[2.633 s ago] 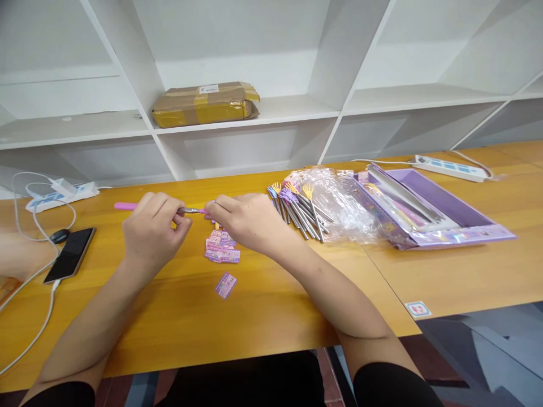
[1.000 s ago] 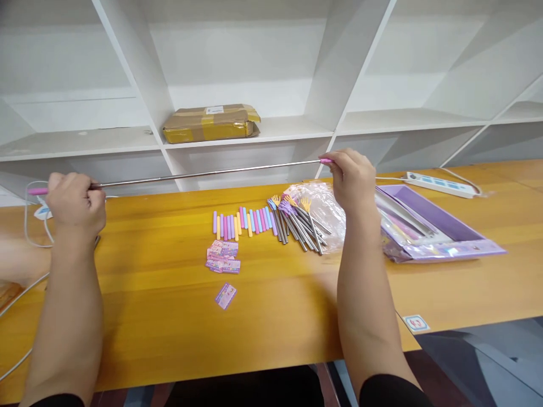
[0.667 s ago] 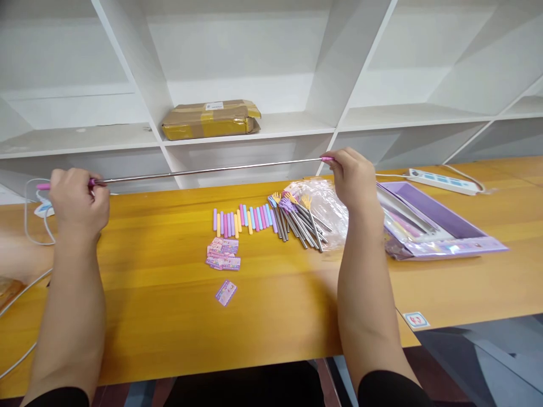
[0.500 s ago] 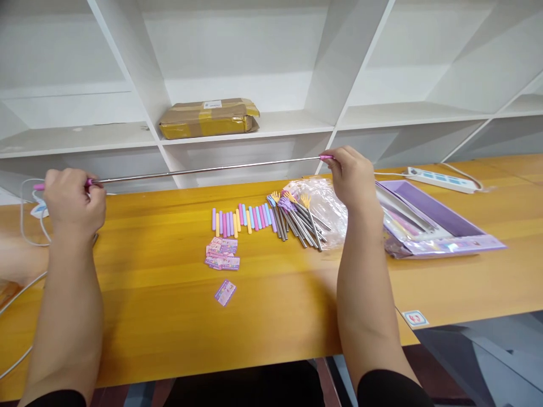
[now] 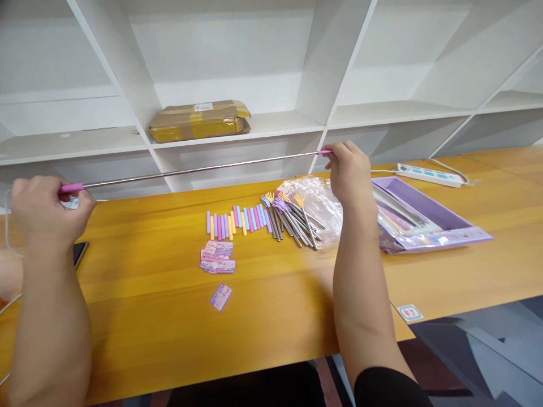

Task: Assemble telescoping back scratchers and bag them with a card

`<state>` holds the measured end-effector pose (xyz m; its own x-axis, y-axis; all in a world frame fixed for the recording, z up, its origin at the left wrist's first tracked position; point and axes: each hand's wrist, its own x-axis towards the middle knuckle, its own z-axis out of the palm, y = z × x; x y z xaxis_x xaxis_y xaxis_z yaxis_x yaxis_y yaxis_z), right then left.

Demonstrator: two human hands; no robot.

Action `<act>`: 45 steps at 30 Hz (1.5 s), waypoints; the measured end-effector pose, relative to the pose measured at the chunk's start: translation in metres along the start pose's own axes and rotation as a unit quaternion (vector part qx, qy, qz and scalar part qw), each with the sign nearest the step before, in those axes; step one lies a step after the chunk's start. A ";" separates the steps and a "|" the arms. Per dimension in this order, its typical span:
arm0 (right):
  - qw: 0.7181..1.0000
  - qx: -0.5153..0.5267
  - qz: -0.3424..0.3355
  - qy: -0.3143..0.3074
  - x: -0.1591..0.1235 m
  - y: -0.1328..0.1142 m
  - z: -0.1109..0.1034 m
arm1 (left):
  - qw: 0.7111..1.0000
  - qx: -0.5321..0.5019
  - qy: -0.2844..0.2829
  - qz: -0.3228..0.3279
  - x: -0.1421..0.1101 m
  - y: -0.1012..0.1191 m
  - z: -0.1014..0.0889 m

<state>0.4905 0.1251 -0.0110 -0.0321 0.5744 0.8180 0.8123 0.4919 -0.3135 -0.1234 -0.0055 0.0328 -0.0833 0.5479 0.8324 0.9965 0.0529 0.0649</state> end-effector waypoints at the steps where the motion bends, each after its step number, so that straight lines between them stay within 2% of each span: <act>1: 1.000 0.000 0.007 0.003 0.000 0.001 0.000 | 1.000 0.001 0.004 0.002 0.000 -0.001 0.001; 9: 0.999 0.020 0.023 0.023 -0.001 0.002 -0.001 | 0.999 -0.014 0.028 0.040 0.002 -0.004 0.009; 17: 0.999 0.027 0.032 0.000 -0.003 -0.001 -0.004 | 0.998 -0.011 0.038 0.040 -0.001 -0.006 0.006; 20: 1.000 0.023 0.018 -0.003 -0.002 -0.006 -0.003 | 0.998 -0.017 0.036 0.048 -0.003 0.008 0.005; 25: 0.999 0.018 -0.027 -0.043 -0.001 -0.033 0.010 | 0.997 -0.031 0.020 0.062 -0.010 0.050 0.008; 28: 0.997 0.020 -0.031 -0.062 -0.002 -0.043 0.014 | 0.997 -0.031 0.019 0.074 -0.015 0.066 0.008; 38: 0.998 -0.001 -0.037 -0.058 0.000 -0.041 0.003 | 0.996 -0.031 -0.004 0.088 -0.016 0.073 -0.002; 45: 0.995 0.000 -0.063 -0.083 -0.002 -0.070 0.007 | 0.990 -0.022 -0.001 0.137 -0.022 0.084 -0.008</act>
<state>0.4291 0.0940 0.0057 -0.2301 0.6081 0.7598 0.7951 0.5677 -0.2136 -0.0373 -0.0200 0.0243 0.1909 0.5388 0.8205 0.9810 -0.1343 -0.1401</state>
